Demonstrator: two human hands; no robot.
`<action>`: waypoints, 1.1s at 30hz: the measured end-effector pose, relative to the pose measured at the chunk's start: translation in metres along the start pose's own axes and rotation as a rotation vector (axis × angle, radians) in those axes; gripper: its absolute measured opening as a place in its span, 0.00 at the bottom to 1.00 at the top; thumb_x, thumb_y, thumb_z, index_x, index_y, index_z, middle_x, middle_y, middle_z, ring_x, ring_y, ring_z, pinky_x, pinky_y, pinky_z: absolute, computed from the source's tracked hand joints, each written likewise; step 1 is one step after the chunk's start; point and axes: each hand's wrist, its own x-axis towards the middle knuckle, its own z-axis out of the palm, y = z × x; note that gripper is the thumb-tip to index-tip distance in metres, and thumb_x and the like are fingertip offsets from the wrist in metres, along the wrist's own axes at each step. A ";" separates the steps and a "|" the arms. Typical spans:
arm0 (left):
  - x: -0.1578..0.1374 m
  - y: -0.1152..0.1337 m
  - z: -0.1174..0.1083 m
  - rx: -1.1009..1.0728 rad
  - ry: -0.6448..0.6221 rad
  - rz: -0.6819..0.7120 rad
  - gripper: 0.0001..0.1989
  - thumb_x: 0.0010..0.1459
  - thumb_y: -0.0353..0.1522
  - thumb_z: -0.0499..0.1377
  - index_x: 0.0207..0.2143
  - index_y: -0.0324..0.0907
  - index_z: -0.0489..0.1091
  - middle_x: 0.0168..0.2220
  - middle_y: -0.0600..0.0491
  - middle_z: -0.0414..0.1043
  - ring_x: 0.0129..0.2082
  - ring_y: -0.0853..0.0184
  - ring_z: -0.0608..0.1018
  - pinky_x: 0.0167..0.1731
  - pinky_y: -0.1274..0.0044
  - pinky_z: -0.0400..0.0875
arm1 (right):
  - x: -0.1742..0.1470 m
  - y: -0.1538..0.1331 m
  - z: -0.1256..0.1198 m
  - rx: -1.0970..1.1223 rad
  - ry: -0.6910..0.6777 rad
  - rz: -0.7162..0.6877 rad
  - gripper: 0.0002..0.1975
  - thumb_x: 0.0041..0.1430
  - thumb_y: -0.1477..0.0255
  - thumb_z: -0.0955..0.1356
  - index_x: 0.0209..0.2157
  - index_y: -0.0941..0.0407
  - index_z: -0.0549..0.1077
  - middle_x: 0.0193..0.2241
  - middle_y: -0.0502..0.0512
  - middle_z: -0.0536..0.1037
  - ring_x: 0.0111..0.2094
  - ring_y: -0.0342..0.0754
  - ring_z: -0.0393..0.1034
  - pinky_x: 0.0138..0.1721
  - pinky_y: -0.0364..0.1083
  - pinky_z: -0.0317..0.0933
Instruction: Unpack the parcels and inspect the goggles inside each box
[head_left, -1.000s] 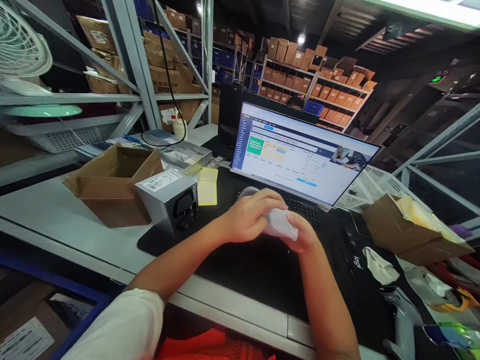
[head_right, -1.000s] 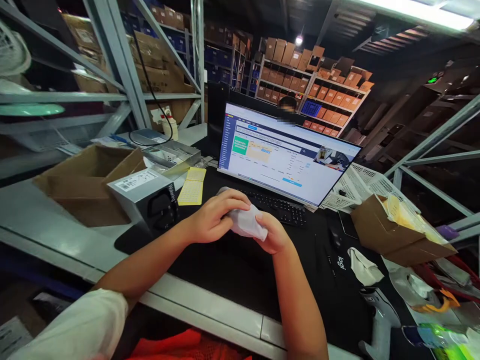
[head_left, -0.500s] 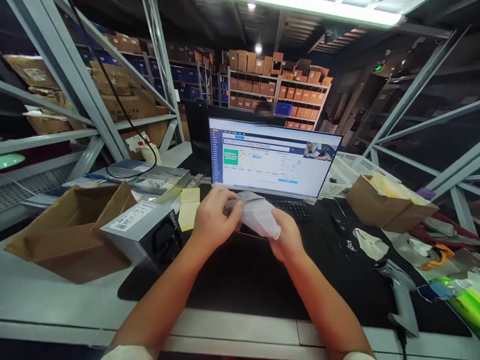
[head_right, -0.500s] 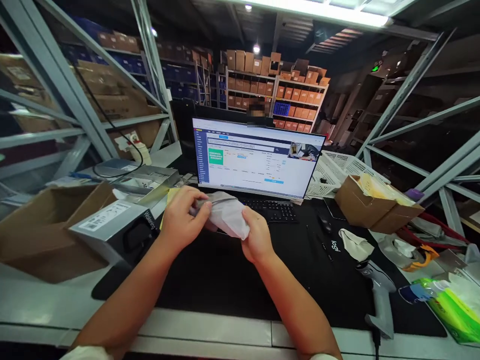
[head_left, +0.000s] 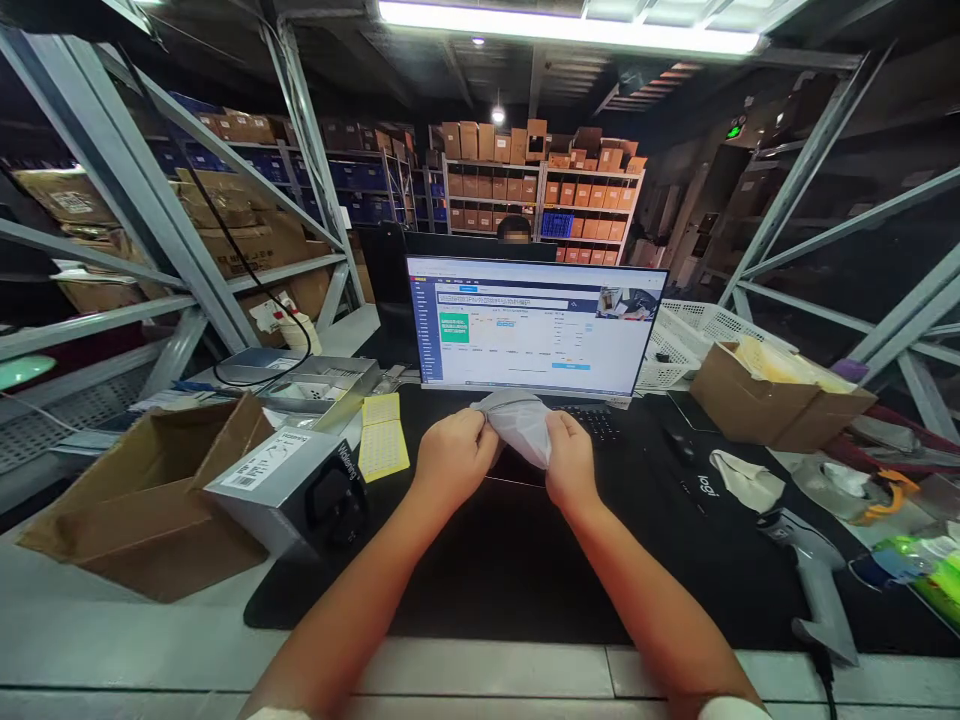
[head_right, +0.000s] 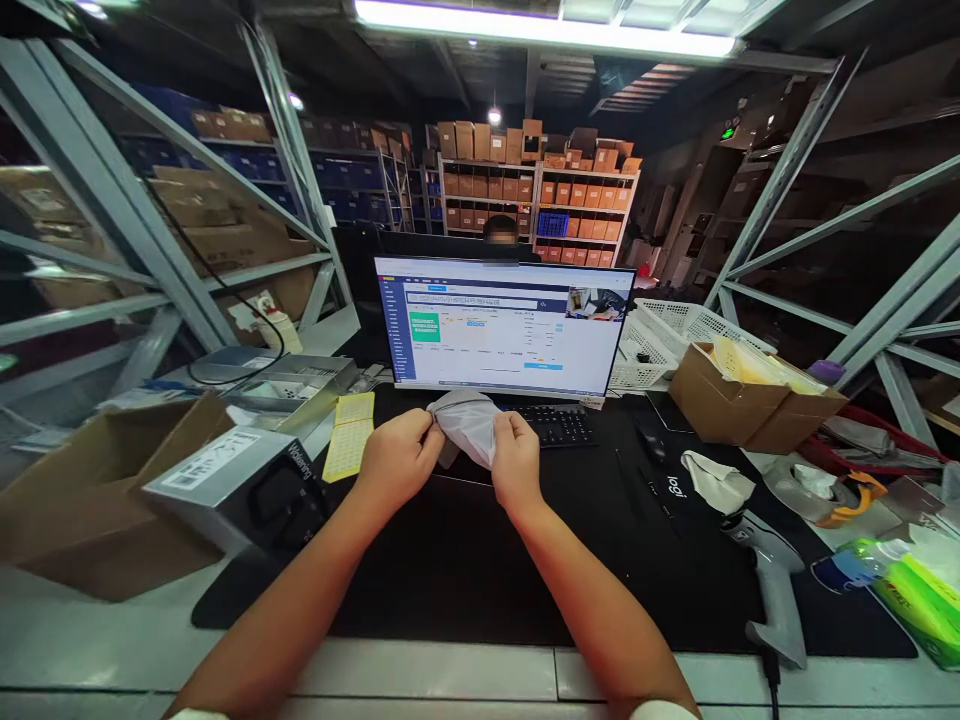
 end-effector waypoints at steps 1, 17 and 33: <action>-0.001 0.002 -0.001 0.002 0.017 0.046 0.15 0.65 0.30 0.52 0.23 0.44 0.60 0.24 0.52 0.69 0.26 0.64 0.71 0.29 0.70 0.54 | 0.002 0.001 0.000 -0.008 -0.002 0.016 0.19 0.57 0.55 0.68 0.25 0.55 0.66 0.24 0.48 0.62 0.27 0.44 0.55 0.29 0.44 0.53; -0.030 0.048 -0.018 0.074 0.092 0.392 0.16 0.64 0.26 0.54 0.21 0.43 0.64 0.22 0.53 0.64 0.24 0.65 0.67 0.28 0.67 0.55 | 0.000 -0.013 -0.001 -0.396 -0.145 -0.050 0.25 0.61 0.50 0.62 0.20 0.53 0.56 0.19 0.45 0.56 0.25 0.43 0.50 0.26 0.45 0.45; -0.015 0.019 -0.022 -0.292 -0.035 0.014 0.07 0.59 0.28 0.52 0.34 0.42 0.69 0.30 0.52 0.74 0.31 0.63 0.76 0.33 0.71 0.65 | 0.005 -0.017 -0.014 -0.037 -0.055 -0.032 0.26 0.61 0.47 0.69 0.25 0.55 0.63 0.24 0.47 0.61 0.26 0.43 0.53 0.28 0.44 0.50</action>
